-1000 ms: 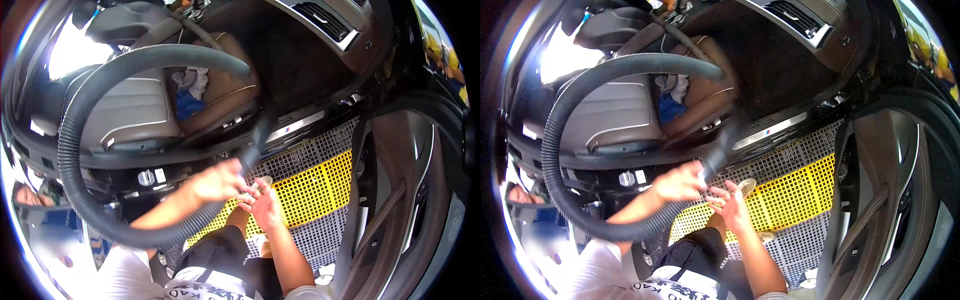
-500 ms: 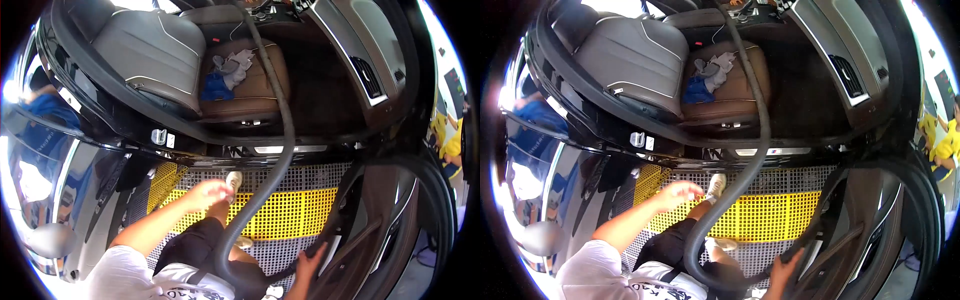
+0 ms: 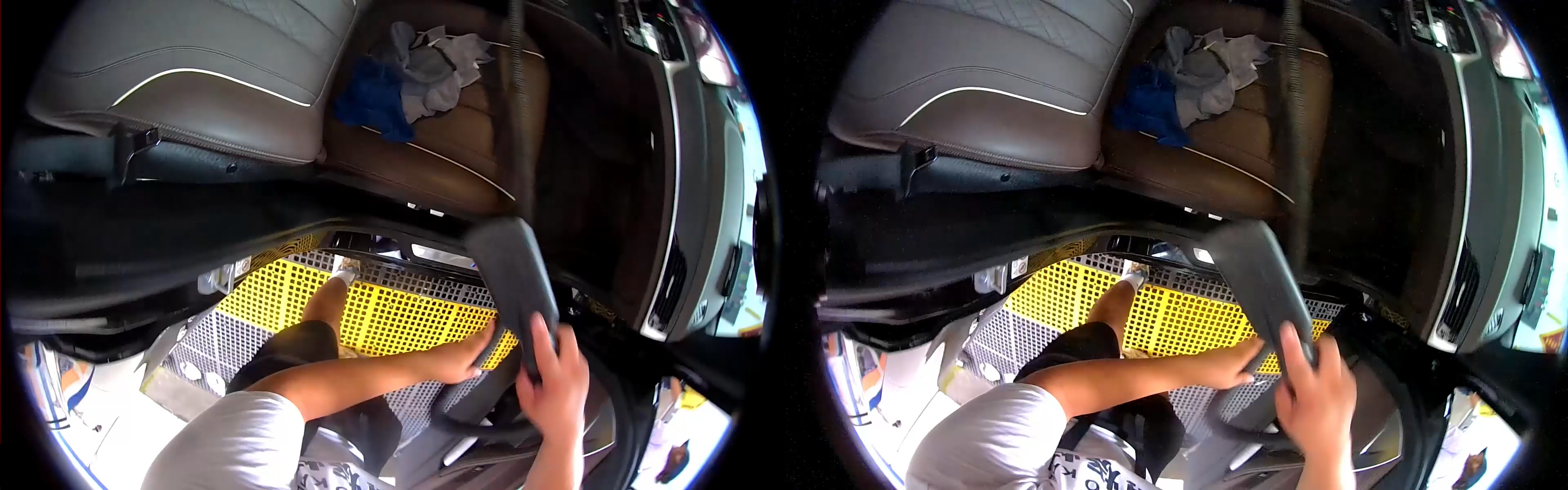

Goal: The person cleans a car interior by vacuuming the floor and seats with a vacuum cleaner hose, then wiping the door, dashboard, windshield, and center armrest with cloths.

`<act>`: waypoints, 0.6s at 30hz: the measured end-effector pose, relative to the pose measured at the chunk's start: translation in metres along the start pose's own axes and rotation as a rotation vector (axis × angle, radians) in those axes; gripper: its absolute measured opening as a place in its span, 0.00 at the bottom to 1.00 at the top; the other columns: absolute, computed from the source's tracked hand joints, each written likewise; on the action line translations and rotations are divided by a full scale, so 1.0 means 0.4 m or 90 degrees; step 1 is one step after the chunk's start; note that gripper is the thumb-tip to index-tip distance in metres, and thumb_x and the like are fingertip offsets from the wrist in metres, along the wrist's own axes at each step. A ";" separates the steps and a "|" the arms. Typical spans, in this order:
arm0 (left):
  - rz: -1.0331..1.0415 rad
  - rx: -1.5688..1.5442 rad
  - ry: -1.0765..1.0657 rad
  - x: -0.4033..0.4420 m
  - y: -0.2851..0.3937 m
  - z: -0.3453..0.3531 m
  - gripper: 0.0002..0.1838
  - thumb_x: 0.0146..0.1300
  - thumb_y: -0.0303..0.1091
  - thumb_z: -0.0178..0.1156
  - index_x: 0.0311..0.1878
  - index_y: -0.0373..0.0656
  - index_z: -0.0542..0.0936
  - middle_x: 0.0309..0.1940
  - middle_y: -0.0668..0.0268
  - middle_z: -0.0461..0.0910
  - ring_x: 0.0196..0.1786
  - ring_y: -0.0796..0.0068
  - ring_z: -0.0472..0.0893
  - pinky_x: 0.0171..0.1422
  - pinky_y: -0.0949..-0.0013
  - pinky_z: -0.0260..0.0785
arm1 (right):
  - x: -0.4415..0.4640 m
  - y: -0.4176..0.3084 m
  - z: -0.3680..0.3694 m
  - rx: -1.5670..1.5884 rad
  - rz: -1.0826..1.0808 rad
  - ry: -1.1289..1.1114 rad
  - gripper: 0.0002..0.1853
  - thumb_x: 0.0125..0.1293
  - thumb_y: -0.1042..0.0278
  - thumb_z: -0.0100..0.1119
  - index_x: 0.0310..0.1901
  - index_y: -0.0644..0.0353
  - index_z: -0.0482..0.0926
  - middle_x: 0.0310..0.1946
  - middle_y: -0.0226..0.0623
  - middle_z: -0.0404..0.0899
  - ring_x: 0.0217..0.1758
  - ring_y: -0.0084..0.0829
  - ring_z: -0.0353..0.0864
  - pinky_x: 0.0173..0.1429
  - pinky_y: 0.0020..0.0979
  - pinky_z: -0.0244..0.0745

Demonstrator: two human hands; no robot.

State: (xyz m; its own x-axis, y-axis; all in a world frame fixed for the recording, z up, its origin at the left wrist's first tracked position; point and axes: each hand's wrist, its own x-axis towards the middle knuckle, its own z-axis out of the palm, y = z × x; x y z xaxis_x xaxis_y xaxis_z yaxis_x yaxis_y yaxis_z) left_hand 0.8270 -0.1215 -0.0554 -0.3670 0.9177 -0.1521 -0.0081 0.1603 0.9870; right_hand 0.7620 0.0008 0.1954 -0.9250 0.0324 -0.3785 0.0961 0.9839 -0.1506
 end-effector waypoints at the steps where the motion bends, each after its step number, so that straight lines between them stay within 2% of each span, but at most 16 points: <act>1: 0.035 0.016 -0.068 0.016 0.060 -0.053 0.51 0.62 0.36 0.63 0.77 0.39 0.38 0.77 0.45 0.44 0.70 0.48 0.67 0.74 0.59 0.58 | 0.118 0.020 0.013 0.010 -0.014 -0.053 0.47 0.43 0.75 0.64 0.71 0.40 0.66 0.44 0.50 0.73 0.38 0.48 0.80 0.41 0.40 0.78; 3: -0.093 0.050 -0.356 0.091 0.138 -0.233 0.44 0.64 0.36 0.60 0.78 0.46 0.45 0.61 0.43 0.72 0.60 0.51 0.77 0.63 0.55 0.70 | 0.325 0.072 0.073 -0.109 -0.059 -0.204 0.46 0.46 0.77 0.63 0.70 0.31 0.65 0.41 0.45 0.75 0.35 0.43 0.82 0.39 0.39 0.78; 4: -0.074 0.068 -0.301 0.098 0.055 -0.227 0.30 0.62 0.37 0.59 0.69 0.47 0.69 0.46 0.48 0.82 0.48 0.51 0.82 0.53 0.53 0.74 | 0.404 0.100 0.119 -0.141 -0.069 -0.245 0.46 0.47 0.78 0.63 0.70 0.28 0.65 0.42 0.45 0.76 0.35 0.42 0.83 0.40 0.39 0.79; 5: -0.149 0.139 -0.383 0.136 0.040 -0.308 0.15 0.60 0.36 0.58 0.48 0.41 0.83 0.40 0.52 0.83 0.43 0.51 0.83 0.47 0.52 0.75 | 0.467 0.121 0.150 -0.172 -0.080 -0.288 0.46 0.48 0.78 0.63 0.70 0.25 0.65 0.42 0.44 0.77 0.35 0.42 0.83 0.40 0.38 0.79; 6: -0.244 0.184 -0.328 0.136 0.061 -0.425 0.09 0.56 0.33 0.58 0.35 0.40 0.84 0.35 0.54 0.85 0.40 0.53 0.84 0.45 0.53 0.76 | 0.527 0.125 0.154 -0.166 -0.083 -0.311 0.46 0.49 0.79 0.63 0.69 0.23 0.65 0.43 0.44 0.77 0.36 0.43 0.84 0.41 0.38 0.79; 7: -0.311 0.265 -0.290 0.143 0.051 -0.521 0.09 0.55 0.32 0.58 0.36 0.41 0.85 0.35 0.54 0.85 0.39 0.54 0.85 0.42 0.55 0.77 | 0.578 0.121 0.154 -0.161 -0.085 -0.334 0.46 0.50 0.79 0.63 0.69 0.22 0.64 0.44 0.44 0.77 0.37 0.43 0.84 0.42 0.38 0.80; 8: -0.402 0.300 -0.188 0.140 0.045 -0.610 0.08 0.55 0.31 0.58 0.34 0.42 0.85 0.34 0.52 0.84 0.39 0.56 0.85 0.41 0.56 0.77 | 0.619 0.112 0.142 -0.149 -0.088 -0.358 0.47 0.50 0.79 0.63 0.69 0.20 0.64 0.45 0.45 0.77 0.39 0.44 0.84 0.43 0.38 0.80; 9: -0.424 0.312 -0.074 0.138 0.035 -0.703 0.08 0.56 0.32 0.60 0.36 0.43 0.85 0.32 0.51 0.84 0.38 0.55 0.85 0.41 0.54 0.77 | 0.639 0.114 0.146 -0.137 -0.124 -0.333 0.46 0.51 0.79 0.62 0.69 0.19 0.63 0.44 0.45 0.77 0.39 0.44 0.84 0.43 0.38 0.80; 10: -0.402 0.364 0.140 0.146 0.020 -0.766 0.09 0.57 0.34 0.61 0.39 0.44 0.84 0.31 0.53 0.83 0.38 0.53 0.84 0.41 0.52 0.76 | 0.654 0.109 0.150 -0.135 -0.127 -0.338 0.46 0.51 0.79 0.61 0.69 0.19 0.63 0.43 0.46 0.77 0.39 0.44 0.84 0.43 0.38 0.80; 11: -0.357 0.377 0.327 0.170 0.017 -0.822 0.12 0.57 0.36 0.63 0.43 0.44 0.82 0.34 0.54 0.82 0.42 0.52 0.82 0.47 0.52 0.75 | 0.665 0.100 0.154 -0.133 -0.132 -0.344 0.45 0.52 0.78 0.61 0.69 0.18 0.63 0.43 0.46 0.76 0.39 0.44 0.84 0.43 0.38 0.80; 12: -0.276 0.360 0.476 0.200 -0.016 -0.864 0.21 0.56 0.41 0.68 0.52 0.46 0.79 0.46 0.51 0.78 0.49 0.51 0.78 0.55 0.53 0.72 | 0.670 0.098 0.160 -0.143 -0.155 -0.331 0.45 0.54 0.78 0.60 0.70 0.18 0.62 0.42 0.46 0.76 0.38 0.44 0.84 0.43 0.38 0.80; 13: -0.327 0.354 0.543 0.246 -0.014 -0.905 0.39 0.50 0.48 0.73 0.65 0.49 0.71 0.59 0.45 0.68 0.60 0.46 0.71 0.61 0.51 0.68 | 0.681 0.088 0.152 -0.143 -0.151 -0.366 0.45 0.55 0.77 0.60 0.71 0.20 0.59 0.43 0.47 0.76 0.39 0.45 0.84 0.44 0.38 0.80; 14: -0.358 0.390 0.596 0.299 -0.052 -0.935 0.55 0.41 0.55 0.77 0.73 0.55 0.60 0.68 0.41 0.54 0.67 0.37 0.61 0.65 0.46 0.65 | 0.690 0.080 0.145 -0.138 -0.140 -0.385 0.45 0.56 0.76 0.60 0.72 0.22 0.58 0.44 0.48 0.75 0.39 0.45 0.84 0.44 0.38 0.80; 15: -0.429 0.311 0.627 0.355 -0.074 -0.957 0.65 0.33 0.60 0.80 0.76 0.59 0.55 0.71 0.40 0.46 0.71 0.32 0.52 0.67 0.38 0.60 | 0.696 0.080 0.136 -0.136 -0.129 -0.405 0.45 0.56 0.76 0.60 0.73 0.23 0.57 0.44 0.48 0.75 0.39 0.45 0.84 0.44 0.38 0.80; 17: -0.494 0.189 0.655 0.444 -0.128 -0.994 0.68 0.28 0.62 0.81 0.76 0.62 0.53 0.73 0.42 0.42 0.71 0.31 0.49 0.66 0.28 0.55 | 0.694 0.104 0.130 -0.131 -0.149 -0.375 0.47 0.54 0.73 0.64 0.74 0.26 0.55 0.44 0.49 0.75 0.39 0.45 0.84 0.43 0.39 0.80; 18: -0.532 0.192 0.654 0.480 -0.125 -1.008 0.67 0.28 0.61 0.81 0.75 0.63 0.55 0.73 0.44 0.42 0.71 0.32 0.49 0.66 0.26 0.54 | 0.697 0.115 0.117 -0.142 -0.126 -0.389 0.48 0.53 0.72 0.64 0.74 0.28 0.54 0.43 0.50 0.75 0.38 0.46 0.84 0.43 0.39 0.81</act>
State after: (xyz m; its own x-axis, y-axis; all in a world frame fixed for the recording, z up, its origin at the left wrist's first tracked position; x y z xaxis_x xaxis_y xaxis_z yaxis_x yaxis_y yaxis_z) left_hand 0.3817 -0.0999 -0.1131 -0.8756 -0.1541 -0.4577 -0.4149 0.7252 0.5495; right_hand 0.5256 0.0467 0.0401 -0.5369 -0.1924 -0.8214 -0.1917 0.9760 -0.1033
